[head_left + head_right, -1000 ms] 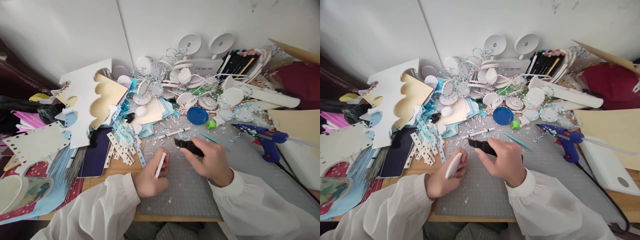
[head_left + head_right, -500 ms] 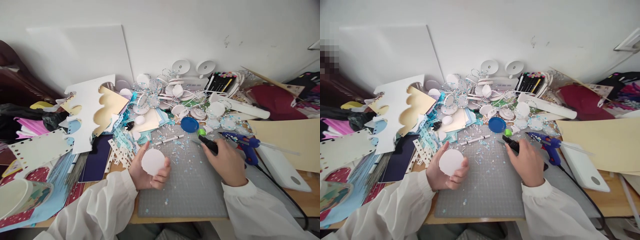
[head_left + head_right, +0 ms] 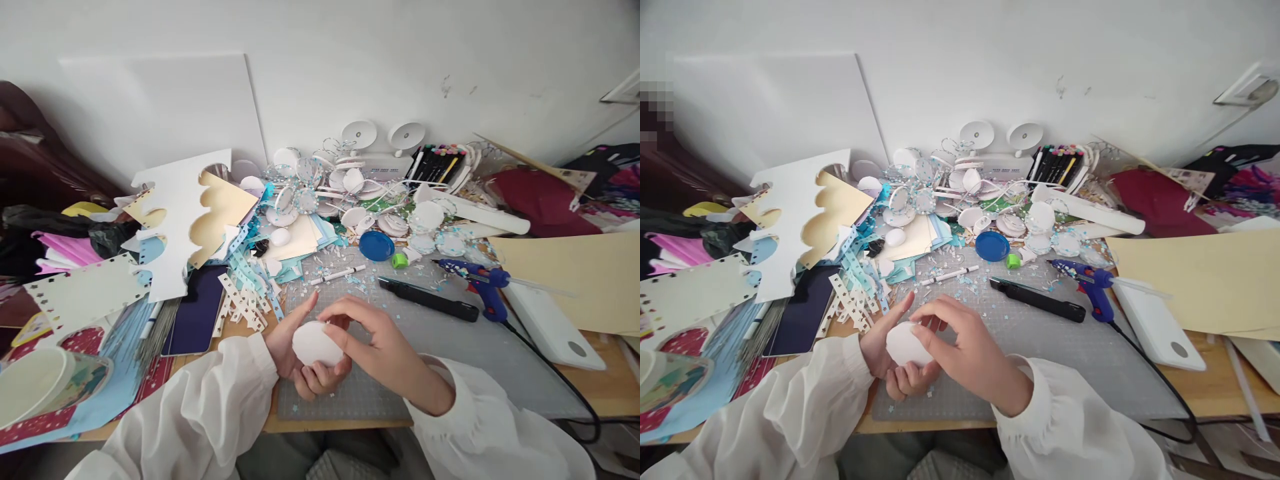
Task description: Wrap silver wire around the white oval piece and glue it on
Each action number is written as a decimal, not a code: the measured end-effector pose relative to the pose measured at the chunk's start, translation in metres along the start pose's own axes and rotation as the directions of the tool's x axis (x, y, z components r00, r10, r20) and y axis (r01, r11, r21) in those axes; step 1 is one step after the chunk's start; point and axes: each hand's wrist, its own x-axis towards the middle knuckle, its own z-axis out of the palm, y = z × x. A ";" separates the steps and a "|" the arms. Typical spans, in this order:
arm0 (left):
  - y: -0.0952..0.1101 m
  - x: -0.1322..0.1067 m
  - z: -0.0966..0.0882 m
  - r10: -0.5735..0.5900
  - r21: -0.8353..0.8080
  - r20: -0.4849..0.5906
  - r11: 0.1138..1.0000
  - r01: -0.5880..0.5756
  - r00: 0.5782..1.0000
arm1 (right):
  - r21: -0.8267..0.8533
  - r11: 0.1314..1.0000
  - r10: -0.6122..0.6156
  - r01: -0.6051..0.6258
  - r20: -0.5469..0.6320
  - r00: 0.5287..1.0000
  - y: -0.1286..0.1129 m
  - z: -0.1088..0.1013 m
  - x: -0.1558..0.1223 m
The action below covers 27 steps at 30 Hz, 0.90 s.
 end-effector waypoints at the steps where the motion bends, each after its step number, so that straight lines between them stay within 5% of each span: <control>1: 0.000 0.000 0.000 -0.020 0.004 0.000 1.000 0.020 1.000 | -0.001 1.000 -0.004 0.004 0.001 1.000 0.000 0.002 0.002; 11: -0.002 0.000 -0.003 0.047 -0.051 -0.073 0.997 -0.051 0.996 | -0.301 0.954 -0.096 0.018 -0.247 0.964 0.030 -0.013 0.001; 16: -0.006 0.004 -0.013 0.020 -0.123 -0.116 0.992 -0.034 0.993 | -0.133 0.989 0.062 -0.061 0.001 0.998 0.026 -0.005 -0.007; 19: -0.009 0.006 -0.016 0.148 -0.095 -0.132 0.982 -0.162 0.980 | -0.019 0.993 0.112 -0.114 -0.097 0.989 0.026 -0.004 -0.010; 23: -0.010 0.005 -0.014 0.425 -0.049 -0.133 0.900 -0.434 0.895 | 0.156 0.978 0.176 -0.139 -0.255 0.951 0.031 -0.007 -0.012; 27: -0.009 0.002 -0.010 0.483 -0.031 -0.134 0.871 -0.491 0.865 | 0.191 0.970 0.204 -0.150 -0.304 0.931 0.033 -0.004 -0.016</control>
